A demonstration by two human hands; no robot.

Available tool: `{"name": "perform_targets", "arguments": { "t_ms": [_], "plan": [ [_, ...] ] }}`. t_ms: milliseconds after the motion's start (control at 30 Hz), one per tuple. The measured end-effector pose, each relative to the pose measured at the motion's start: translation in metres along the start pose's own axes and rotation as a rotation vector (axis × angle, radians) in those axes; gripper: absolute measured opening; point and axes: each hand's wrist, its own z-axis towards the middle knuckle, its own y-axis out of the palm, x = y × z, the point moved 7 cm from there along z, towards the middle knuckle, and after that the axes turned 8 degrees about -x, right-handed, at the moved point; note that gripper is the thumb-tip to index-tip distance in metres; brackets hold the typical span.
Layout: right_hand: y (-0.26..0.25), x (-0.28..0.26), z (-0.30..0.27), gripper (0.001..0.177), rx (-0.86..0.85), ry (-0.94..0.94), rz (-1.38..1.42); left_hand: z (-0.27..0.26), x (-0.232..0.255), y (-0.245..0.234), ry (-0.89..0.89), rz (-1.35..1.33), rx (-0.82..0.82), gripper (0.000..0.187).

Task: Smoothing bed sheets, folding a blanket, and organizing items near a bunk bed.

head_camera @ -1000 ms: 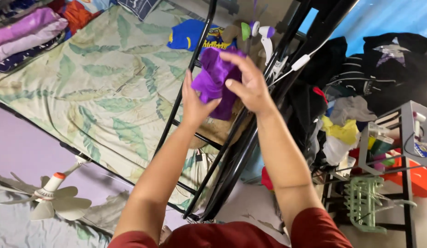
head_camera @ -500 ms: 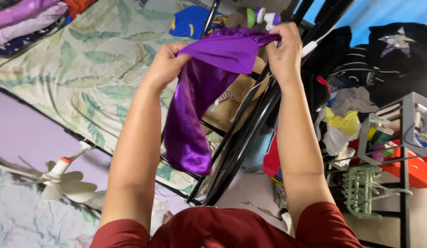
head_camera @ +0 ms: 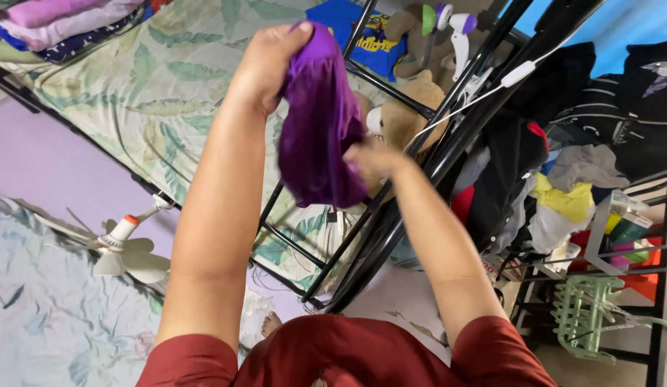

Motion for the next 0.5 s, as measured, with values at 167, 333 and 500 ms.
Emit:
{"name": "perform_targets", "arguments": {
  "t_ms": [167, 333, 500],
  "plan": [
    [0.031, 0.063, 0.024, 0.072, -0.207, 0.036, 0.188, 0.010, -0.022, -0.044, -0.032, -0.400, -0.039, 0.046],
    [-0.012, -0.024, -0.023, 0.059, -0.070, -0.305, 0.864, -0.046, -0.107, -0.034, -0.202, -0.575, 0.231, 0.102],
    [-0.054, -0.027, -0.034, 0.042, -0.036, -0.594, 0.901, -0.120, -0.254, -0.021, -0.913, 0.036, -0.156, 0.070]
  ]
}}
